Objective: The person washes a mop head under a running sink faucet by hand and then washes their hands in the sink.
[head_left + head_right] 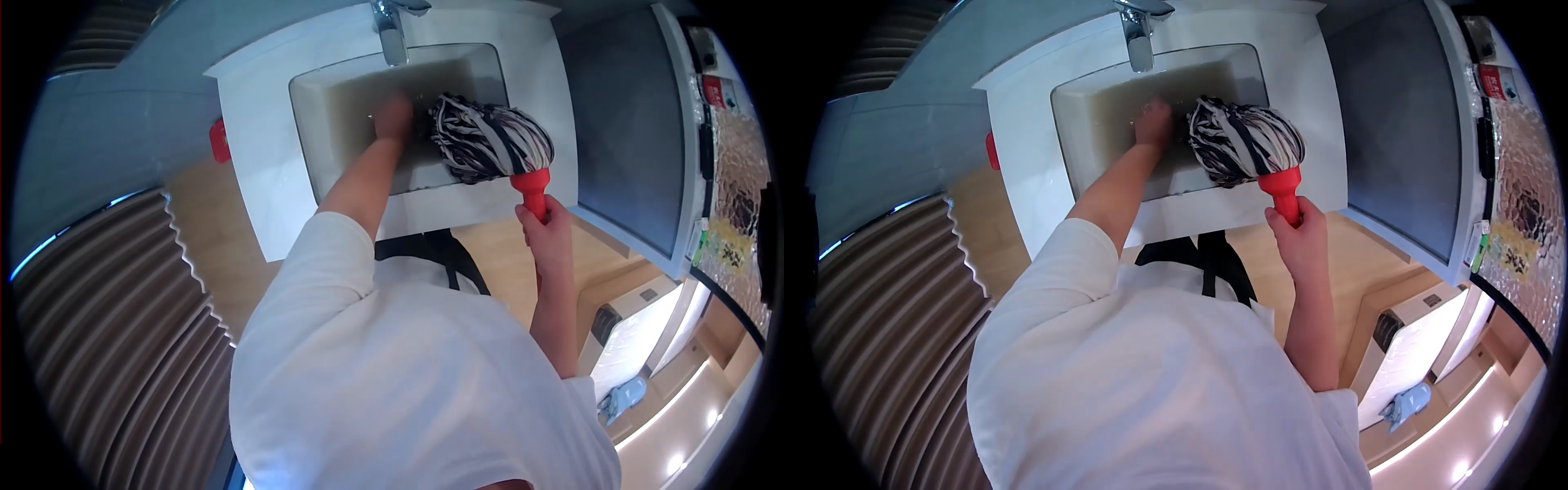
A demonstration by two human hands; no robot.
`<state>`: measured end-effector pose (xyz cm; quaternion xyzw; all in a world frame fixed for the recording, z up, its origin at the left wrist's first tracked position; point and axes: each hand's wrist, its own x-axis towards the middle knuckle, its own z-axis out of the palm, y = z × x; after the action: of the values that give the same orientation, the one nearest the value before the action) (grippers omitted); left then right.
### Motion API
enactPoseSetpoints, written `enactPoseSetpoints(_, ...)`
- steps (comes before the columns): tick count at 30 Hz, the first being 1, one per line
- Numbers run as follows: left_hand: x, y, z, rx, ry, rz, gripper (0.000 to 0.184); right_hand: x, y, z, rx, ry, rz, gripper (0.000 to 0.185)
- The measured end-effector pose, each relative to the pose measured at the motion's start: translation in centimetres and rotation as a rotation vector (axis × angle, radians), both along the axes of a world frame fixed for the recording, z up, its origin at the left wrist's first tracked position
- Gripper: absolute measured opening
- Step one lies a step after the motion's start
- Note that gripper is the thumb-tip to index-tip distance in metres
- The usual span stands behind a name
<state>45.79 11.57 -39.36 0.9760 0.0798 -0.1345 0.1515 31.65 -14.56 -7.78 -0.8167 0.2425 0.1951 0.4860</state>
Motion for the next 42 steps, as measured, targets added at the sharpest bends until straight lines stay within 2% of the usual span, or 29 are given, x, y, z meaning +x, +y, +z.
enactPoseSetpoints(1, -0.9, 0.2, 0.1, 0.034, -0.026, -0.130, 0.029, 0.0, 0.0, 0.0, 0.000, 0.002, 0.001, 0.020)
enactPoseSetpoints(5, -3.2, 1.6, -0.1, 0.101, -0.069, -0.274, 0.033, 0.5, 0.2, 0.4, 0.001, 0.013, 0.008, 0.019)
enactPoseSetpoints(7, -4.5, 2.4, 0.2, 0.229, -0.314, -0.429, 0.033, 0.6, -0.1, 0.1, -0.004, 0.009, 0.022, 0.019)
enactPoseSetpoints(8, -4.3, 2.6, 0.5, 0.231, -0.311, -0.422, 0.033, 0.8, -0.2, -0.1, -0.011, 0.003, 0.032, 0.019)
enactPoseSetpoints(10, -4.1, 2.9, 1.0, -0.048, 0.206, -0.270, 0.043, 1.1, -0.4, -0.2, -0.015, 0.003, 0.044, 0.019)
enactPoseSetpoints(14, -4.6, 3.6, 0.5, -0.013, 0.275, -0.270, 0.045, 1.4, -0.8, -0.4, -0.021, 0.002, 0.059, 0.020)
enactPoseSetpoints(17, -5.4, 3.1, 0.8, 0.065, 0.218, -0.311, 0.045, 1.8, -0.9, 0.1, -0.024, 0.011, 0.069, 0.020)
enactPoseSetpoints(20, -5.6, 2.6, 1.3, 0.056, 0.125, -0.234, 0.044, 1.8, -1.5, -0.4, -0.047, -0.013, 0.111, 0.020)
enactPoseSetpoints(28, -2.8, 2.5, 4.9, -0.040, 0.546, -0.172, 0.035, 2.3, -0.7, 1.7, -0.050, 0.060, 0.068, 0.018)
enactPoseSetpoints(32, -3.1, 3.2, 4.0, -0.070, 0.434, -0.172, 0.037, 2.1, -0.5, 2.4, -0.101, 0.001, 0.094, 0.017)
enactPoseSetpoints(34, -3.7, 3.9, 3.1, -0.105, 0.184, -0.150, 0.039, 1.9, -0.1, 3.2, -0.096, -0.015, 0.093, 0.017)
enactPoseSetpoints(38, -3.8, 5.4, 0.6, -0.165, 0.016, -0.215, 0.042, 1.5, 1.1, 5.6, -0.065, 0.011, 0.024, 0.016)
enactPoseSetpoints(40, -4.4, 5.8, 0.3, -0.087, 0.290, -0.264, 0.042, 0.8, 1.0, 6.1, -0.052, 0.005, -0.013, 0.016)
enactPoseSetpoints(42, -4.6, 6.2, -2.1, -0.086, 0.237, -0.250, 0.042, 1.2, 1.3, 6.2, -0.033, -0.018, -0.038, 0.015)
